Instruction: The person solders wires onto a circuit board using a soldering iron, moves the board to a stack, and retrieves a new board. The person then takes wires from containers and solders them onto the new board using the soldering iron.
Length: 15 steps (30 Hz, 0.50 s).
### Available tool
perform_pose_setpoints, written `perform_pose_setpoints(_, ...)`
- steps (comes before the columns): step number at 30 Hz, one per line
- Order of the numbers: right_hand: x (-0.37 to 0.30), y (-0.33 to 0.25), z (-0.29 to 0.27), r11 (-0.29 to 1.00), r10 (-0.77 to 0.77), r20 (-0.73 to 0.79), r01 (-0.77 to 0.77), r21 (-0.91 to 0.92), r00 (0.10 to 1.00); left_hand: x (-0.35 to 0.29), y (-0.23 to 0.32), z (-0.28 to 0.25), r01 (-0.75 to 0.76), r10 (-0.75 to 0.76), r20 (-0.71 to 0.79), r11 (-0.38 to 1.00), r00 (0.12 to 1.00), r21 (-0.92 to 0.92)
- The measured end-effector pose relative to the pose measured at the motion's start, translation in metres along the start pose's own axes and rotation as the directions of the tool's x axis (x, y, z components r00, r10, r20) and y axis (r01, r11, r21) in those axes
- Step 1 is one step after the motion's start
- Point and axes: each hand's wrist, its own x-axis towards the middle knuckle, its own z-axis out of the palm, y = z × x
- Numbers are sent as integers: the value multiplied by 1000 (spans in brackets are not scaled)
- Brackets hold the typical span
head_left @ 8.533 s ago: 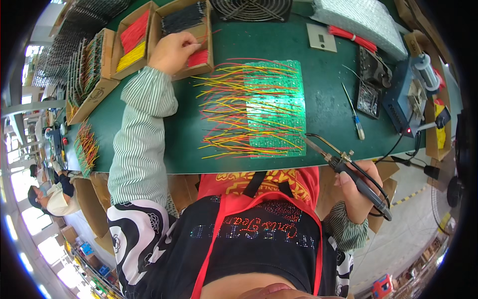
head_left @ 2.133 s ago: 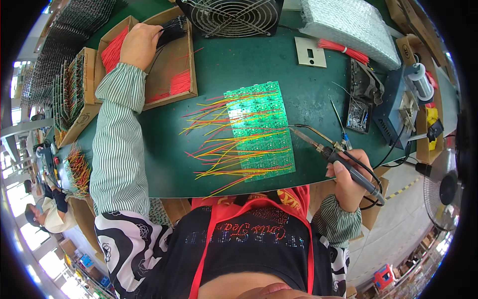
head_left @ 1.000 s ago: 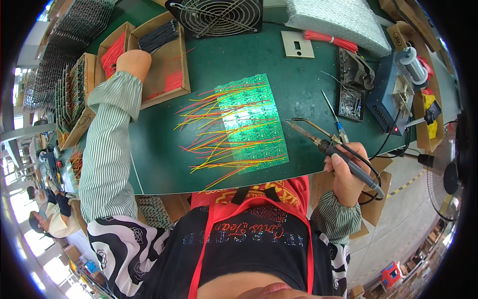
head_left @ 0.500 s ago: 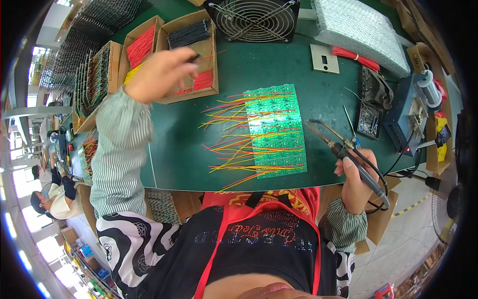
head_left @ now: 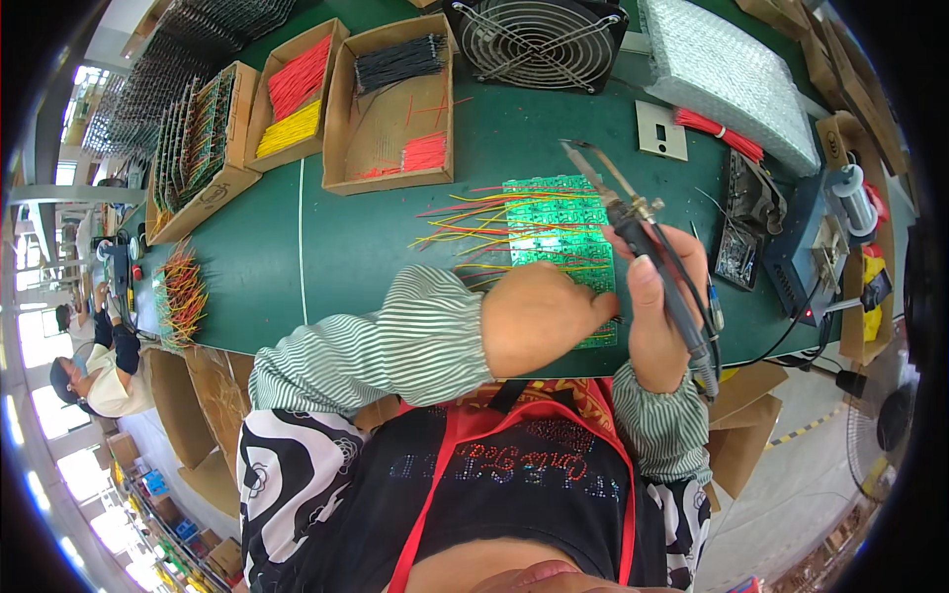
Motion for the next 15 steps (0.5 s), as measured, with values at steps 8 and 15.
perform_pose_setpoints(8,-4,8,6,997,31,40,-28,-74,999,-9,-23,15,-146,29,-322,927,946,-346)
perform_pose_setpoints(15,-2,-4,-23,980,88,-21,-90,-176,996,-19,-82,-22,169,-258,-323,946,911,-277)
